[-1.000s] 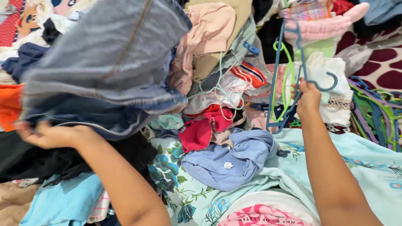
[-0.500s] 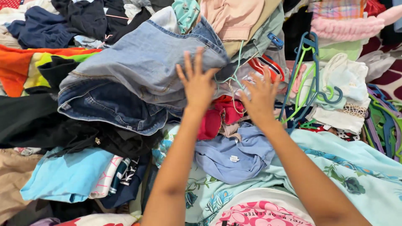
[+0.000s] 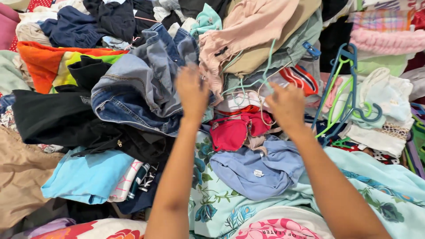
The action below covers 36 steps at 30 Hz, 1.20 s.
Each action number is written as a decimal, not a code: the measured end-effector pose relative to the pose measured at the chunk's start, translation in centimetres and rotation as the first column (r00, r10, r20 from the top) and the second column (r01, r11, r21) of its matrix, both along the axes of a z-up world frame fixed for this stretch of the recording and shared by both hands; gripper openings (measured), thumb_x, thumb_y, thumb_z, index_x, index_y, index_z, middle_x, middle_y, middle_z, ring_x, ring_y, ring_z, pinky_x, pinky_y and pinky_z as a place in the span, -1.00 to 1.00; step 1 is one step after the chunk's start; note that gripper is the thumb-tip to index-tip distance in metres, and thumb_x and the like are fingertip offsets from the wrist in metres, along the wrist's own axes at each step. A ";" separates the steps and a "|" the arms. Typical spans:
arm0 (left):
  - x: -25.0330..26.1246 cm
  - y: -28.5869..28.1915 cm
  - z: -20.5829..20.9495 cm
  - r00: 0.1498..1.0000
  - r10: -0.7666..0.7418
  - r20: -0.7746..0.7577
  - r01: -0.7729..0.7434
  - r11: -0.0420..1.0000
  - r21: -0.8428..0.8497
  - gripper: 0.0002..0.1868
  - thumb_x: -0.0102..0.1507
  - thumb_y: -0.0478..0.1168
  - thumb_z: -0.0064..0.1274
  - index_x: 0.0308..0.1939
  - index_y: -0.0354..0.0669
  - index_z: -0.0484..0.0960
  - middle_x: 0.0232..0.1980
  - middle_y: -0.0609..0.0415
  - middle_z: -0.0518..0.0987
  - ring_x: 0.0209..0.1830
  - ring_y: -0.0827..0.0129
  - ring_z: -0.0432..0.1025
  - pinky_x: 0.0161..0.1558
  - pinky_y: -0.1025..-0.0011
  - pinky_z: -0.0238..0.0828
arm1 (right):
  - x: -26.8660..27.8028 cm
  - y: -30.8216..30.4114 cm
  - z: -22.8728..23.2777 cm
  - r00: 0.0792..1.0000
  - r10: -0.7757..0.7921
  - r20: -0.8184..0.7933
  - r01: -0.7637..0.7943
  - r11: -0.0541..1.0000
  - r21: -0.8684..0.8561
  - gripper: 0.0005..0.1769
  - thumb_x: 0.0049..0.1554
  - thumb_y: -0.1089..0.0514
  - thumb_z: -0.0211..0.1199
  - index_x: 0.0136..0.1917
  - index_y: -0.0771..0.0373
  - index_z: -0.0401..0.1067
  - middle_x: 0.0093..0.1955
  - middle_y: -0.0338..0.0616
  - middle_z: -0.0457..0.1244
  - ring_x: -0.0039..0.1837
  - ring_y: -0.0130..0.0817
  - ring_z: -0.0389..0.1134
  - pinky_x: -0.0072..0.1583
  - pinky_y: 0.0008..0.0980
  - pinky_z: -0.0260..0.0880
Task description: The person lies on a bed and sorts through a large pile of clothes and hangers. They remove garments from hangers, fold some items, and place them into separate piles while handling multiple clothing types including shirts, pants, and jeans.
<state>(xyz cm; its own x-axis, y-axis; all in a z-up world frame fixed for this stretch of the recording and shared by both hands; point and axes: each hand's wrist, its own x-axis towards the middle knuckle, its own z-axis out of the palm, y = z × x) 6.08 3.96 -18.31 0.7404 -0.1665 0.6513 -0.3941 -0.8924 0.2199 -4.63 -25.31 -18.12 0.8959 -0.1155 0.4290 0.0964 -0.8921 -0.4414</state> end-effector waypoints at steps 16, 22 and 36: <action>-5.0 -0.1 -3.9 0.963 -0.043 -0.267 0.027 0.998 -0.063 -0.77 0.30 -0.11 0.21 -0.37 -0.16 0.70 -0.43 -0.04 0.62 -0.37 0.14 0.51 0.33 0.14 0.24 | -6.1 -29.3 7.7 0.900 0.139 -0.414 -0.030 0.965 0.259 -0.59 0.14 0.18 0.30 0.27 0.15 0.57 -0.11 -0.06 0.36 -0.04 -0.33 0.39 0.07 -0.26 0.35; -6.4 -6.6 -1.2 0.968 -0.183 -0.174 0.152 0.972 -0.182 -0.35 0.15 -0.16 0.27 0.31 -0.21 0.50 0.27 -0.16 0.46 0.29 -0.07 0.29 0.31 0.05 0.11 | -12.4 -38.0 3.7 0.711 0.320 -0.625 -0.104 0.928 0.357 -0.61 0.11 0.21 0.24 0.21 0.25 0.61 0.12 -0.01 0.37 0.12 -0.27 0.44 0.20 -0.12 0.36; 1.3 -14.9 1.3 0.894 -0.279 -0.350 0.277 0.959 -0.056 -0.57 0.18 -0.22 0.26 0.13 0.18 0.61 0.24 0.06 0.51 0.24 0.03 0.42 0.16 -0.02 0.32 | -15.4 -34.0 -3.7 0.955 -0.158 -0.253 0.275 0.792 0.545 -0.67 0.22 0.27 0.32 0.26 0.30 0.56 0.09 -0.09 0.35 0.05 -0.44 0.30 0.12 -0.42 0.30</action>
<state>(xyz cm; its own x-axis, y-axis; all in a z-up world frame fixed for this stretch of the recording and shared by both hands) 7.38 -10.98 -17.01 0.8448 -0.3968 0.3590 -0.5225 -0.7562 0.3938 -20.05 -59.34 -21.83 0.8725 -0.4858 0.0531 -0.2041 -0.4609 -0.8636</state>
